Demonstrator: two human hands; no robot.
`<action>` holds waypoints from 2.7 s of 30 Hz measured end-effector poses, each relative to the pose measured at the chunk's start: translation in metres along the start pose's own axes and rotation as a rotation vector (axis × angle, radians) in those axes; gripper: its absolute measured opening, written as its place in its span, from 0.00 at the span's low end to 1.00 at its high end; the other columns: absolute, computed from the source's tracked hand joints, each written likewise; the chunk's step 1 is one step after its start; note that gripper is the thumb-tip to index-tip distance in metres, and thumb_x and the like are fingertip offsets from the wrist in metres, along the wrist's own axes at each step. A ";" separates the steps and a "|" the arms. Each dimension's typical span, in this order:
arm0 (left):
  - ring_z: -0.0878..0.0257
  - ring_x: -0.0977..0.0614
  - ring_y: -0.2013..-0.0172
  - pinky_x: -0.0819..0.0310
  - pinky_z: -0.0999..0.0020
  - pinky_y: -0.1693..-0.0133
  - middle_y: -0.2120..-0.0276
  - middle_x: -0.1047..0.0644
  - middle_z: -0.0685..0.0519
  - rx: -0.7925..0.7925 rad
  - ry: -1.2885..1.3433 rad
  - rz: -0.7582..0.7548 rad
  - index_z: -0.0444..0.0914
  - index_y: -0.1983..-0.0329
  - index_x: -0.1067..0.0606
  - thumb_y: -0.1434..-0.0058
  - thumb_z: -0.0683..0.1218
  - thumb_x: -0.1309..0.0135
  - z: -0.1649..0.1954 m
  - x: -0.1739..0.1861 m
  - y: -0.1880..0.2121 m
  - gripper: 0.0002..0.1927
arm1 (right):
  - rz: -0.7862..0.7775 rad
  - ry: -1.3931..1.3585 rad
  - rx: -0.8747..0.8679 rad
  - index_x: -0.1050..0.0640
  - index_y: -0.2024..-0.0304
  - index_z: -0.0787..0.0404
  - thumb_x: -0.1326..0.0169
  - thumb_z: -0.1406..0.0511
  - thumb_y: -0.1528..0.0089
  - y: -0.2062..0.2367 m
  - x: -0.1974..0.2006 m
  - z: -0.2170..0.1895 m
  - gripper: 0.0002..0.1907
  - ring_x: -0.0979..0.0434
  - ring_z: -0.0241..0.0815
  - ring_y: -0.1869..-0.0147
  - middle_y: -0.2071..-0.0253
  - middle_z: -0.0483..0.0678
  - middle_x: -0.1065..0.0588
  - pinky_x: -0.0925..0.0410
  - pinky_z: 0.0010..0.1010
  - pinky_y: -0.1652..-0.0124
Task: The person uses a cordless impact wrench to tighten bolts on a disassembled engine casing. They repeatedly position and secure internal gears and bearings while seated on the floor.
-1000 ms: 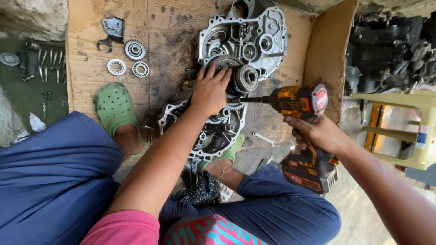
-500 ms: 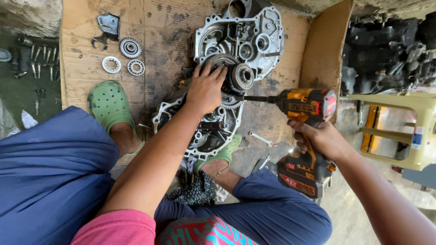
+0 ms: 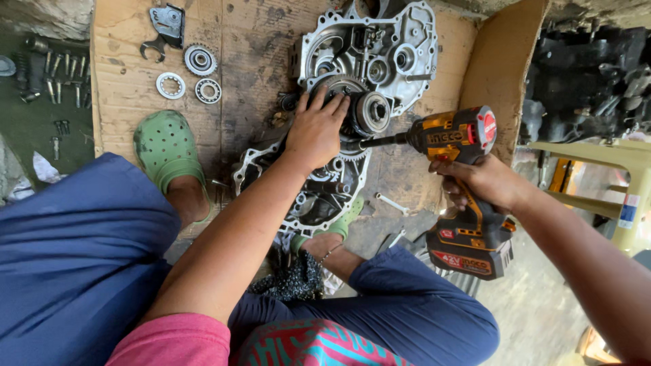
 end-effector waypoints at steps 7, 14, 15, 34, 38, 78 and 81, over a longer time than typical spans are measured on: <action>0.44 0.41 0.29 0.55 0.41 0.32 0.31 0.33 0.48 -0.010 -0.022 -0.024 0.36 0.29 0.35 0.39 0.43 0.55 0.003 -0.001 0.000 0.32 | 0.009 -0.029 -0.066 0.25 0.59 0.64 0.46 0.66 0.37 0.002 -0.009 0.004 0.07 0.35 0.40 0.84 0.82 0.48 0.33 0.40 0.33 0.81; 0.46 0.43 0.28 0.58 0.39 0.31 0.30 0.35 0.48 0.001 -0.035 -0.055 0.36 0.28 0.36 0.37 0.44 0.57 0.005 -0.005 -0.001 0.32 | 0.029 -0.062 -0.104 0.26 0.63 0.64 0.44 0.66 0.38 0.004 -0.013 0.009 0.07 0.36 0.39 0.84 0.83 0.47 0.34 0.41 0.32 0.81; 0.46 0.43 0.28 0.58 0.38 0.31 0.30 0.35 0.48 0.005 -0.030 -0.057 0.36 0.28 0.36 0.37 0.44 0.57 0.005 -0.005 -0.001 0.31 | 0.034 -0.067 -0.104 0.26 0.63 0.63 0.44 0.66 0.38 0.003 -0.013 0.008 0.06 0.36 0.39 0.84 0.83 0.46 0.34 0.41 0.32 0.81; 0.47 0.46 0.27 0.56 0.29 0.35 0.28 0.39 0.50 0.055 -0.037 -0.151 0.38 0.26 0.40 0.38 0.43 0.57 0.003 -0.005 -0.002 0.33 | 0.048 -0.071 -0.079 0.23 0.60 0.63 0.45 0.67 0.38 0.005 -0.013 0.015 0.07 0.36 0.39 0.84 0.82 0.47 0.34 0.40 0.32 0.82; 0.47 0.44 0.28 0.53 0.29 0.35 0.29 0.37 0.50 0.048 -0.052 -0.122 0.38 0.27 0.38 0.37 0.44 0.56 0.005 -0.002 -0.001 0.32 | 0.031 -0.078 -0.070 0.25 0.59 0.64 0.44 0.67 0.38 0.005 -0.014 0.012 0.07 0.37 0.40 0.84 0.82 0.48 0.34 0.41 0.33 0.82; 0.47 0.30 0.33 0.20 0.57 0.53 0.33 0.29 0.44 -0.050 -0.039 0.042 0.31 0.32 0.31 0.39 0.42 0.53 0.014 -0.002 0.000 0.29 | 0.110 -0.345 -0.308 0.26 0.66 0.61 0.44 0.67 0.40 0.012 -0.024 0.026 0.05 0.38 0.41 0.85 0.83 0.47 0.35 0.40 0.36 0.83; 0.46 0.30 0.34 0.20 0.57 0.55 0.34 0.29 0.44 -0.027 -0.006 0.011 0.30 0.33 0.31 0.40 0.42 0.54 0.011 -0.005 0.000 0.30 | 0.095 -0.306 -0.256 0.27 0.65 0.62 0.43 0.67 0.39 0.014 -0.033 0.015 0.06 0.37 0.41 0.84 0.81 0.48 0.35 0.40 0.35 0.82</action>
Point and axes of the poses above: each hand's wrist, its own y-axis away from the middle knuckle, its own x-axis out of the back of the hand, z = x × y, the point moved 9 cm from there along -y, towards the middle knuckle
